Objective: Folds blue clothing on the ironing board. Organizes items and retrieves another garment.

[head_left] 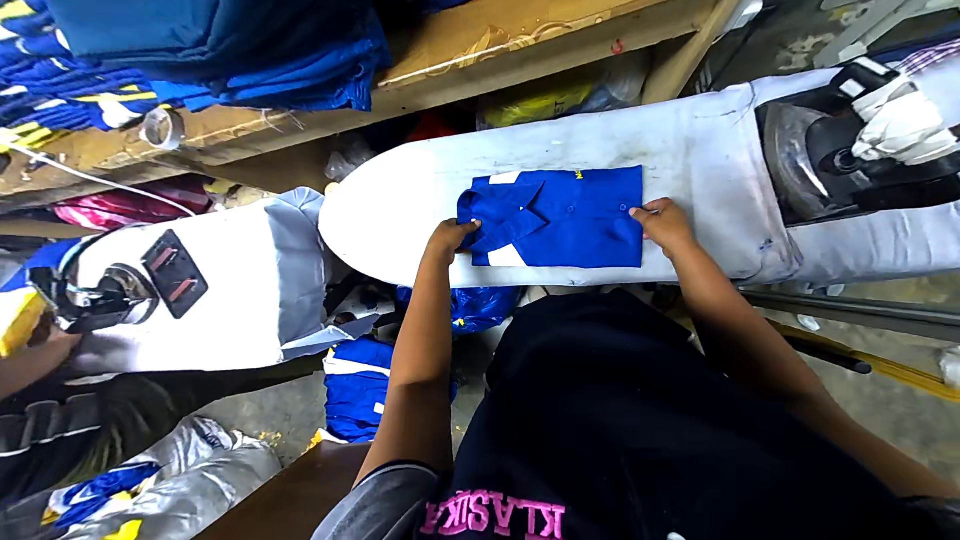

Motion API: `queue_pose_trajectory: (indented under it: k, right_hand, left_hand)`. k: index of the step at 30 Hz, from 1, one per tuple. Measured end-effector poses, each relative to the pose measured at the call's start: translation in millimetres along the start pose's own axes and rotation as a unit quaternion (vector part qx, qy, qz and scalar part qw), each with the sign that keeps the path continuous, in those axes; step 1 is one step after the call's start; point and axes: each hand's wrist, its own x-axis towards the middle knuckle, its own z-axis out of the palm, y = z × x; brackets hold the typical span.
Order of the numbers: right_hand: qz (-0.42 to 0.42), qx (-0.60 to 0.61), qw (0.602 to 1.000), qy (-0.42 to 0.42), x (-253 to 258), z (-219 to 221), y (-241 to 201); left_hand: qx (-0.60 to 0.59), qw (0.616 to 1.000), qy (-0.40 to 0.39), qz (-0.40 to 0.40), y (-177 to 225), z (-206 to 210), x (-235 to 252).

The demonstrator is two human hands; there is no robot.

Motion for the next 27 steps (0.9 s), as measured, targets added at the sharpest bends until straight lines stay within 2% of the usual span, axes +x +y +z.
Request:
queue_pose_trajectory:
  k: [5,9,12,17,27]
  right_hand:
    - [-0.001,-0.031,0.999,-0.011,1.2,-0.3,-3.8]
    - [-0.015,-0.059,0.998,0.007,4.0,2.8,-2.5]
    - [-0.017,-0.068,0.997,0.022,3.8,5.0,0.1]
    - [-0.006,-0.040,0.999,0.009,-3.5,2.9,-5.8]
    - [-0.012,-0.014,1.000,0.000,1.1,0.8,-10.3]
  left_hand:
    - [-0.021,1.000,-0.003,0.002,3.9,0.7,1.9]
    - [0.022,0.998,0.027,0.043,3.8,7.4,7.9]
    - [0.029,0.998,0.030,0.043,3.0,7.4,10.4]
    - [-0.020,0.999,0.030,0.006,4.1,3.4,10.3]
    - [-0.004,0.999,0.010,0.034,14.1,7.8,8.1]
